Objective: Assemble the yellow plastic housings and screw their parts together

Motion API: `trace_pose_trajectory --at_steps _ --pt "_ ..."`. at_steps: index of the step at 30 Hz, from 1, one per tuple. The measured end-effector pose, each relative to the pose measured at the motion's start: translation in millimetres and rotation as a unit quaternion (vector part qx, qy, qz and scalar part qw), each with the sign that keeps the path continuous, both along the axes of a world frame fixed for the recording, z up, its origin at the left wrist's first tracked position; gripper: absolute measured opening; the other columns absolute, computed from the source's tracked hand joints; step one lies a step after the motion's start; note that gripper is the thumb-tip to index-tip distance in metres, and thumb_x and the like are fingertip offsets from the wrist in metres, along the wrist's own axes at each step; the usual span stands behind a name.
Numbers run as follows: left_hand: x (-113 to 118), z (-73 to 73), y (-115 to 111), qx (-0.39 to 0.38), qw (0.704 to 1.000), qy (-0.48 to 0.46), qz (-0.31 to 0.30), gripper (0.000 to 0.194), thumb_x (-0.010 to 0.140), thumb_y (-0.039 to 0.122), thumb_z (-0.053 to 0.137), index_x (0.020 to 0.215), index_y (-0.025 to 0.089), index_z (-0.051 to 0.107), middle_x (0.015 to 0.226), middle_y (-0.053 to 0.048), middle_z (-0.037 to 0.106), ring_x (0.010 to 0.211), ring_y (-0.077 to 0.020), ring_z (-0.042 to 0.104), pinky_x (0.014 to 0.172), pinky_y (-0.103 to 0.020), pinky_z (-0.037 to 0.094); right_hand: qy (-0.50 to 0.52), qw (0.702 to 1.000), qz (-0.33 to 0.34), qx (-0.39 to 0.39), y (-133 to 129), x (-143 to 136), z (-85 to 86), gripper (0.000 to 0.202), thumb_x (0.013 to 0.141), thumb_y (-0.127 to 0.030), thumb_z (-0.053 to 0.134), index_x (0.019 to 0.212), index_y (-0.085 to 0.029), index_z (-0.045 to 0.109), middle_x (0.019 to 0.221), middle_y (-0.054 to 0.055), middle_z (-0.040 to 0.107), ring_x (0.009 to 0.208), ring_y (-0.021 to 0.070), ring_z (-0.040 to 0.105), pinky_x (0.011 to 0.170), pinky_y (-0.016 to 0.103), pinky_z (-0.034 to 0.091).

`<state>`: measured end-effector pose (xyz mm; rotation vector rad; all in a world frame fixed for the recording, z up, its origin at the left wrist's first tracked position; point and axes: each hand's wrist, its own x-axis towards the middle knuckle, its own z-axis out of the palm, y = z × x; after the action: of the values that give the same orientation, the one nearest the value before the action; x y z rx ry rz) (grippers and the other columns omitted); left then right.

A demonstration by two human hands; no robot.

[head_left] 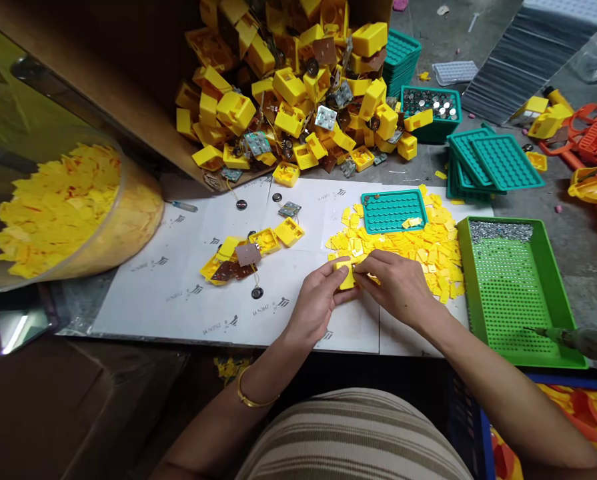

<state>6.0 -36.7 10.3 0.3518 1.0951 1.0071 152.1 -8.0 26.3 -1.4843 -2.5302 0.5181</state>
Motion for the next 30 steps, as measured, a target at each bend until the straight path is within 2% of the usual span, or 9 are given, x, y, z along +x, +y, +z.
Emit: trace_pose_trajectory --at_steps 4,8,10,13,16,20,25,28,30 --pt "1.2 -1.3 -5.1 0.007 1.0 0.029 0.005 0.031 0.075 0.026 0.072 0.103 0.015 0.069 0.1 -0.007 0.068 0.092 -0.0196 0.065 0.087 -0.04 0.055 0.0 0.998 0.026 -0.052 3.5 4.1 5.5 0.017 0.088 -0.023 0.053 0.081 -0.02 0.068 0.081 0.003 0.067 0.072 0.016 0.059 0.051 0.027 0.02" --pt "-2.3 1.3 -9.1 0.03 0.999 0.035 -0.029 0.036 0.071 0.028 0.076 0.104 0.015 0.07 0.1 -0.007 0.069 0.096 -0.0224 0.065 0.088 -0.04 0.056 0.115 0.982 -0.025 -0.148 6.8 10.0 6.6 0.007 0.079 -0.019 0.063 0.072 -0.021 0.065 0.078 0.0 0.066 0.071 0.0143 0.059 0.058 0.025 0.034" --pt "-5.5 4.6 -10.5 0.044 0.997 0.039 -0.052 0.037 0.071 0.029 0.076 0.105 0.015 0.07 0.1 -0.008 0.069 0.096 -0.0233 0.065 0.086 -0.039 0.056 0.196 0.961 -0.057 -0.188 8.7 12.6 6.0 0.004 0.075 -0.019 0.067 0.076 -0.02 0.062 0.087 0.001 0.064 0.074 0.0142 0.06 0.064 0.026 0.042" --pt "-8.8 9.6 -12.4 0.059 0.993 0.057 -0.08 0.038 0.07 0.028 0.076 0.106 0.016 0.071 0.101 -0.008 0.07 0.096 -0.0242 0.066 0.084 -0.038 0.057 0.28 0.912 -0.082 -0.29 11.6 14.3 5.2 0.028 0.07 -0.02 0.068 0.096 -0.02 0.057 0.1 0.004 0.061 0.073 0.0136 0.062 0.064 0.027 0.048" --pt "-8.6 11.5 -13.5 0.058 0.992 0.057 -0.095 0.034 0.072 0.027 0.075 0.104 0.016 0.071 0.107 -0.009 0.069 0.094 -0.0232 0.066 0.08 -0.035 0.058 0.31 0.87 -0.064 -0.379 13.2 13.1 3.2 0.032 0.07 -0.02 0.066 0.101 -0.018 0.058 0.089 0.002 0.063 0.068 0.0122 0.059 0.061 0.026 0.048" --pt "-5.4 8.8 -12.1 0.013 0.998 0.004 -0.065 0.027 0.079 0.025 0.067 0.104 0.014 0.069 0.111 -0.011 0.068 0.096 -0.0233 0.066 0.079 -0.035 0.058 0.361 0.847 -0.092 -0.379 12.3 10.5 -4.7 0.027 0.071 -0.026 0.069 0.095 -0.015 0.065 0.079 0.002 0.064 0.065 0.0119 0.057 0.06 0.026 0.048" --pt "-2.0 6.0 -9.5 -0.053 0.994 -0.096 0.011 0.019 0.085 0.021 0.058 0.099 0.012 0.067 0.108 -0.012 0.069 0.096 -0.0244 0.066 0.083 -0.042 0.056 0.445 0.814 -0.152 -0.341 3.3 13.7 -13.0 0.034 0.078 -0.039 0.067 0.103 -0.018 0.066 0.094 0.005 0.069 0.077 0.0155 0.065 0.067 0.028 0.055" --pt "1.0 6.9 -9.7 -0.042 0.991 -0.117 0.052 0.02 0.085 0.02 0.057 0.102 0.013 0.066 0.113 -0.011 0.068 0.105 -0.0239 0.064 0.092 -0.042 0.051 0.489 0.786 -0.225 -0.306 -9.9 15.0 -15.1 0.029 0.076 -0.044 0.069 0.09 -0.019 0.067 0.083 0.003 0.068 0.067 0.0134 0.064 0.056 0.024 0.054" --pt "3.9 7.4 -10.5 -0.017 0.99 -0.123 0.071 0.022 0.085 0.021 0.058 0.104 0.014 0.066 0.115 -0.01 0.067 0.109 -0.023 0.061 0.095 -0.04 0.049 0.497 0.761 -0.246 -0.338 -20.2 12.3 -17.2 0.03 0.072 -0.045 0.072 0.084 -0.018 0.067 0.076 0.003 0.067 0.061 0.0124 0.063 0.049 0.022 0.052"
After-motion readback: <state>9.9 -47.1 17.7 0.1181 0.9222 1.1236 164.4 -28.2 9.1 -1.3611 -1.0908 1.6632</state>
